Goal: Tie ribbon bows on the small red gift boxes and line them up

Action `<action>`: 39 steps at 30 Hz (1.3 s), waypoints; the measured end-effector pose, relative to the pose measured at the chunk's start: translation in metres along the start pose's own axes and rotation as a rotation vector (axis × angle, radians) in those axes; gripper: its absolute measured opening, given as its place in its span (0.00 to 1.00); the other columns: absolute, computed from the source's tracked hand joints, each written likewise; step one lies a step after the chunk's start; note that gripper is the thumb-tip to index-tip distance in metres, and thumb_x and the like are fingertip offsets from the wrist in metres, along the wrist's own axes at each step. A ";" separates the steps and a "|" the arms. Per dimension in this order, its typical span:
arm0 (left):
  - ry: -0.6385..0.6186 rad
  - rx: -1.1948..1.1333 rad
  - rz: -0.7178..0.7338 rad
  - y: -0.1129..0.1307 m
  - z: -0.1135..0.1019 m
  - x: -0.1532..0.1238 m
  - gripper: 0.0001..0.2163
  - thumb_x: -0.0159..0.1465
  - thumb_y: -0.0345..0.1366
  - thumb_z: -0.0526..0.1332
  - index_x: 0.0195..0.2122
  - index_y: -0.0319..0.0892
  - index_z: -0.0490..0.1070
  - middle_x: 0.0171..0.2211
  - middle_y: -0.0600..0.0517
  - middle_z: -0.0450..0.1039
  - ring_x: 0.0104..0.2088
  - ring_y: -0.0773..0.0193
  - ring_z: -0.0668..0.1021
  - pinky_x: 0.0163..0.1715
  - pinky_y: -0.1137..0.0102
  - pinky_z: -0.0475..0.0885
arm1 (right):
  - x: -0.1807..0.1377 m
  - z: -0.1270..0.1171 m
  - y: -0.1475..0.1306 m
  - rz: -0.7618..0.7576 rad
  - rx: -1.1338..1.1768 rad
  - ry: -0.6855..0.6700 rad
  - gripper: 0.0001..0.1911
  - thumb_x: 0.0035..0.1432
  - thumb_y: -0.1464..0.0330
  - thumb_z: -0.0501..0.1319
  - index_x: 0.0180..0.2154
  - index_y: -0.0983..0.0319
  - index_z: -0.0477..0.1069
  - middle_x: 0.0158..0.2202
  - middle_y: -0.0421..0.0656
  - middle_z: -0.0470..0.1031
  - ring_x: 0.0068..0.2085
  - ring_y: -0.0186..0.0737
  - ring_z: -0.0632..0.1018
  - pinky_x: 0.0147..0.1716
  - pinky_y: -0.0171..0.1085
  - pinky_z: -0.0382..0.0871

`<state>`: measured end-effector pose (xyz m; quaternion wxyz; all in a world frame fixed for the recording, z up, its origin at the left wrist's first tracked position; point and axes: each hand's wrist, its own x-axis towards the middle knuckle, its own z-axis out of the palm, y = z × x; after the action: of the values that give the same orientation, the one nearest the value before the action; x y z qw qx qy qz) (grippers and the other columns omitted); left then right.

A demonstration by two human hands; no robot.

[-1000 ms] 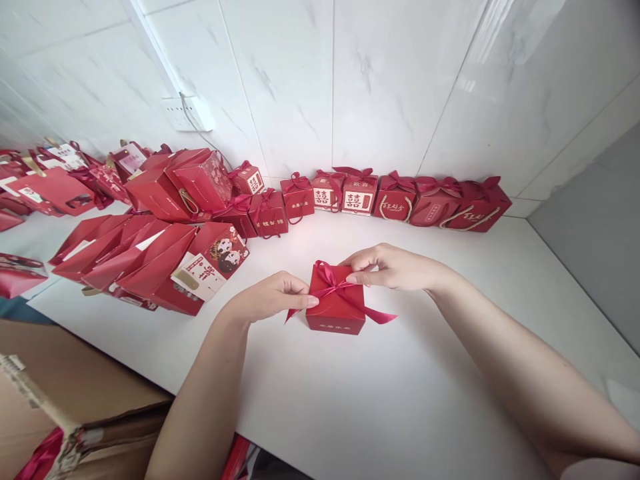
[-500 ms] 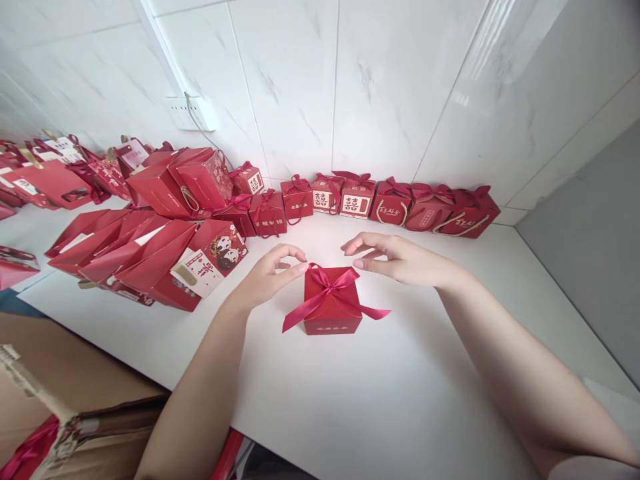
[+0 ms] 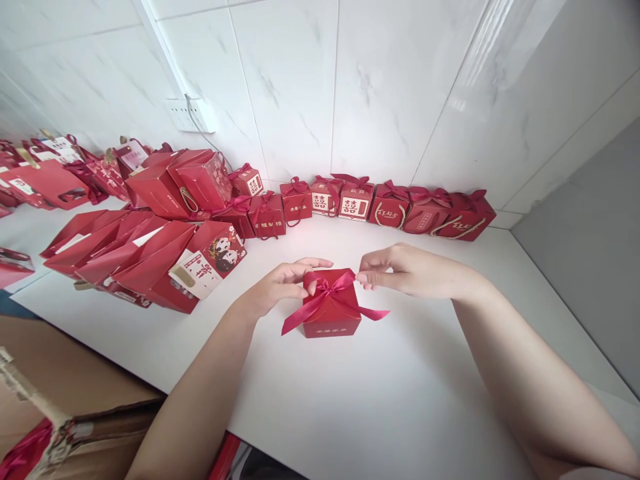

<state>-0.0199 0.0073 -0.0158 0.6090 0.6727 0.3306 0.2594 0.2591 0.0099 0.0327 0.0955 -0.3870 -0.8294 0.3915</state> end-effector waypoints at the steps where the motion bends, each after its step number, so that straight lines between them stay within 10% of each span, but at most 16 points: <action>1: -0.001 0.013 0.024 -0.001 -0.002 0.000 0.06 0.57 0.36 0.61 0.26 0.40 0.72 0.61 0.47 0.64 0.61 0.47 0.65 0.59 0.56 0.61 | -0.002 0.001 -0.003 0.025 0.011 -0.042 0.20 0.62 0.52 0.56 0.31 0.61 0.73 0.30 0.41 0.75 0.31 0.38 0.72 0.31 0.35 0.63; 7: 0.121 0.076 -0.067 -0.002 0.000 0.002 0.25 0.67 0.50 0.52 0.18 0.39 0.64 0.55 0.49 0.71 0.51 0.54 0.73 0.57 0.61 0.60 | -0.009 0.014 -0.021 0.064 -0.118 -0.238 0.18 0.60 0.58 0.59 0.22 0.61 0.64 0.21 0.36 0.65 0.21 0.31 0.62 0.21 0.33 0.52; 14: 0.177 0.125 -0.163 -0.001 0.000 0.002 0.21 0.61 0.47 0.62 0.18 0.38 0.64 0.56 0.51 0.70 0.48 0.55 0.74 0.46 0.62 0.65 | -0.011 0.025 -0.016 -0.050 -0.362 -0.096 0.14 0.61 0.72 0.51 0.23 0.62 0.54 0.20 0.36 0.58 0.20 0.31 0.58 0.21 0.35 0.50; 24: 0.085 0.175 -0.198 0.003 0.003 0.003 0.19 0.57 0.46 0.67 0.17 0.39 0.65 0.57 0.47 0.67 0.53 0.50 0.73 0.53 0.57 0.66 | -0.011 0.020 -0.010 0.121 -0.252 -0.254 0.15 0.56 0.73 0.53 0.21 0.62 0.49 0.18 0.36 0.50 0.19 0.31 0.52 0.18 0.36 0.45; 31: 0.004 0.148 -0.154 0.004 0.006 0.003 0.20 0.62 0.47 0.62 0.18 0.39 0.68 0.55 0.48 0.71 0.52 0.52 0.74 0.52 0.61 0.67 | 0.001 0.001 0.000 0.108 0.161 -0.413 0.18 0.57 0.54 0.62 0.26 0.60 0.71 0.27 0.40 0.73 0.27 0.38 0.72 0.27 0.35 0.64; 39: 0.023 0.171 -0.167 0.005 0.011 0.003 0.20 0.66 0.48 0.58 0.22 0.39 0.73 0.53 0.49 0.71 0.50 0.53 0.75 0.46 0.64 0.70 | -0.005 0.022 -0.005 0.136 0.411 -0.216 0.18 0.61 0.56 0.61 0.27 0.63 0.71 0.26 0.42 0.76 0.26 0.36 0.76 0.26 0.33 0.69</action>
<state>-0.0089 0.0019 -0.0121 0.5650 0.6893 0.4134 0.1864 0.2498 -0.0082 0.0218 0.0564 -0.3704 -0.7096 0.5967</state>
